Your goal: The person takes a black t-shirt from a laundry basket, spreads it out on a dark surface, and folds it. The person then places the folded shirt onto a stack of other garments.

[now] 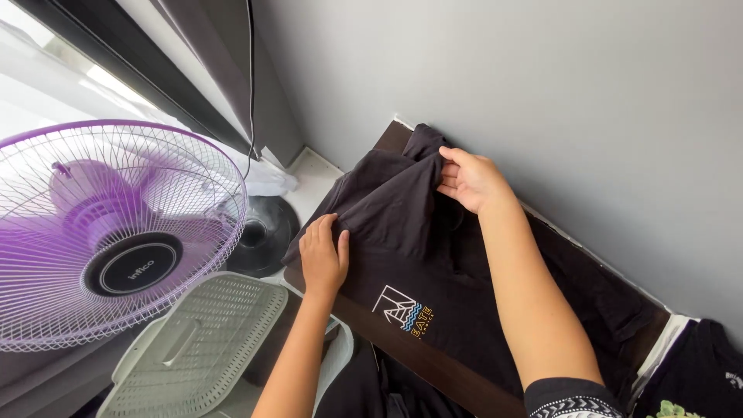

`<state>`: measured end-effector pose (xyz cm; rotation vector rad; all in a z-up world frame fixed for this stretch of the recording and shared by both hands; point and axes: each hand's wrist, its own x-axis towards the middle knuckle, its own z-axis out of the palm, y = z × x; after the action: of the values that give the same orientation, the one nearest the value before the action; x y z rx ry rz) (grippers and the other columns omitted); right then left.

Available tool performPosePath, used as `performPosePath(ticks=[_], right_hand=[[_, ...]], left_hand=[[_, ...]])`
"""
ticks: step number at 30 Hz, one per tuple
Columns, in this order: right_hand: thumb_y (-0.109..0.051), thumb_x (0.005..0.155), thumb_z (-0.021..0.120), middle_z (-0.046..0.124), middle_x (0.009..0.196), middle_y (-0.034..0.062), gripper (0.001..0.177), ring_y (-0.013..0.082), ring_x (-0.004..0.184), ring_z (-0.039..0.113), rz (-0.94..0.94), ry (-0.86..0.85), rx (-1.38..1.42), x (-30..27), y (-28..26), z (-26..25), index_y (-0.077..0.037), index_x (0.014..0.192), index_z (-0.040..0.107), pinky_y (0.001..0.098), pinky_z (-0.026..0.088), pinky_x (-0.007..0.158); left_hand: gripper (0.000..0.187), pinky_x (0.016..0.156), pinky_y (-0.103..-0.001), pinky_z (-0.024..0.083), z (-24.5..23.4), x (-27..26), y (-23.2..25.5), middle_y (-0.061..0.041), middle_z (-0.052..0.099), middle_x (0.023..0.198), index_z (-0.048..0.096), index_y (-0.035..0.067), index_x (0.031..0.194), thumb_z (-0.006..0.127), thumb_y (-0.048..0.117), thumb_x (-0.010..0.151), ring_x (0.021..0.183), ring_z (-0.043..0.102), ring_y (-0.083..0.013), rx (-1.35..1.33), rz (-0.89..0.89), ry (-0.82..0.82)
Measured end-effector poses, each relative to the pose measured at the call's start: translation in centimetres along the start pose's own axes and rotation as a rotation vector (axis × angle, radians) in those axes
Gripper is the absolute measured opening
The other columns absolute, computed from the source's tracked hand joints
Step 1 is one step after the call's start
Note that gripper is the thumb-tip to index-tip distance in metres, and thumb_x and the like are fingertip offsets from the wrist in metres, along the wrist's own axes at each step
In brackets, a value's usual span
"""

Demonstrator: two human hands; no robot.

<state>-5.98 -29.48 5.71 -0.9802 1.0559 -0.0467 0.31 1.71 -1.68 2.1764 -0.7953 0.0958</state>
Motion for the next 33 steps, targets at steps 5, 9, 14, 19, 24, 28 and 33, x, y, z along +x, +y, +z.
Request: performPosePath(ticks=[5, 9, 14, 19, 24, 28, 33], right_hand=[[-0.022, 0.092, 0.07, 0.077, 0.107, 0.0026, 0.034, 0.0134, 0.1, 0.071, -0.153, -0.15, -0.312, 0.8, 1.0, 1.4, -0.002, 0.12, 0.071, 0.0361, 0.054, 0.091], [-0.018, 0.088, 0.081, 0.078, 0.091, 0.0059, 0.028, 0.0135, 0.079, 0.07, -0.584, 0.148, -0.485, 1.6, 2.2, 1.3, 0.001, 0.108, 0.076, 0.0302, 0.056, 0.073], [-0.022, 0.085, 0.084, 0.076, 0.077, 0.0075, 0.024, 0.013, 0.066, 0.069, -0.879, 0.364, -0.78, -0.2, 2.6, 2.6, -0.003, 0.099, 0.08, 0.027, 0.053, 0.064], [-0.023, 0.088, 0.081, 0.078, 0.082, 0.007, 0.024, 0.0123, 0.069, 0.071, -0.794, 0.222, -0.698, 0.8, 3.1, 2.2, -0.003, 0.103, 0.079, 0.0249, 0.054, 0.066], [-0.024, 0.096, 0.07, 0.077, 0.104, 0.0116, 0.04, 0.013, 0.089, 0.069, -0.493, -0.071, -0.447, 1.6, 3.6, 0.0, -0.002, 0.127, 0.061, 0.0279, 0.054, 0.073], [-0.029, 0.089, 0.082, 0.076, 0.115, 0.0155, 0.054, 0.0211, 0.107, 0.072, -0.553, -0.231, -0.855, -1.4, 4.0, -1.5, -0.003, 0.126, 0.051, 0.0326, 0.055, 0.09], [-0.035, 0.077, 0.087, 0.076, 0.108, 0.0143, 0.061, 0.0295, 0.1, 0.07, -0.626, -0.101, -1.29, -5.6, 4.8, -2.5, -0.01, 0.125, 0.06, 0.0414, 0.05, 0.091]], left_hand=[[0.01, 0.088, -0.04, 0.041, 0.9, 0.6, -0.6, -0.006, 0.064, 0.101, 0.061, 0.009, 0.107, 0.058, 0.018, 0.103, 0.099, 0.06, -0.0273, 0.151, -0.131, -0.051], [0.007, 0.082, -0.04, 0.04, 1.0, 1.2, -0.6, -0.004, 0.062, 0.1, 0.061, 0.01, 0.106, 0.057, 0.016, 0.103, 0.094, 0.058, -0.0264, 0.283, -0.162, -0.074], [0.031, 0.094, -0.045, 0.039, 1.7, 3.0, 1.8, -0.004, 0.064, 0.116, 0.063, 0.011, 0.122, 0.061, 0.013, 0.092, 0.109, 0.058, -0.0262, 0.402, -0.101, 0.02], [0.041, 0.106, -0.045, 0.036, 6.7, 7.5, 6.8, -0.01, 0.06, 0.133, 0.058, 0.004, 0.135, 0.064, 0.022, 0.098, 0.127, 0.053, -0.0304, -0.096, 0.14, 0.021], [0.015, 0.096, -0.045, 0.039, 11.0, 11.5, 7.7, -0.004, 0.066, 0.106, 0.062, 0.009, 0.113, 0.059, 0.018, 0.102, 0.107, 0.061, -0.0262, -0.177, 0.045, -0.112], [0.008, 0.079, -0.042, 0.04, 11.3, 11.9, 7.3, -0.006, 0.067, 0.099, 0.06, 0.008, 0.107, 0.055, 0.013, 0.104, 0.09, 0.064, -0.0296, -0.249, 0.045, -0.05], [0.007, 0.068, -0.04, 0.042, 11.8, 11.5, 7.1, -0.01, 0.066, 0.097, 0.061, 0.007, 0.106, 0.057, 0.011, 0.104, 0.075, 0.058, -0.0338, -0.291, 0.039, 0.025]])
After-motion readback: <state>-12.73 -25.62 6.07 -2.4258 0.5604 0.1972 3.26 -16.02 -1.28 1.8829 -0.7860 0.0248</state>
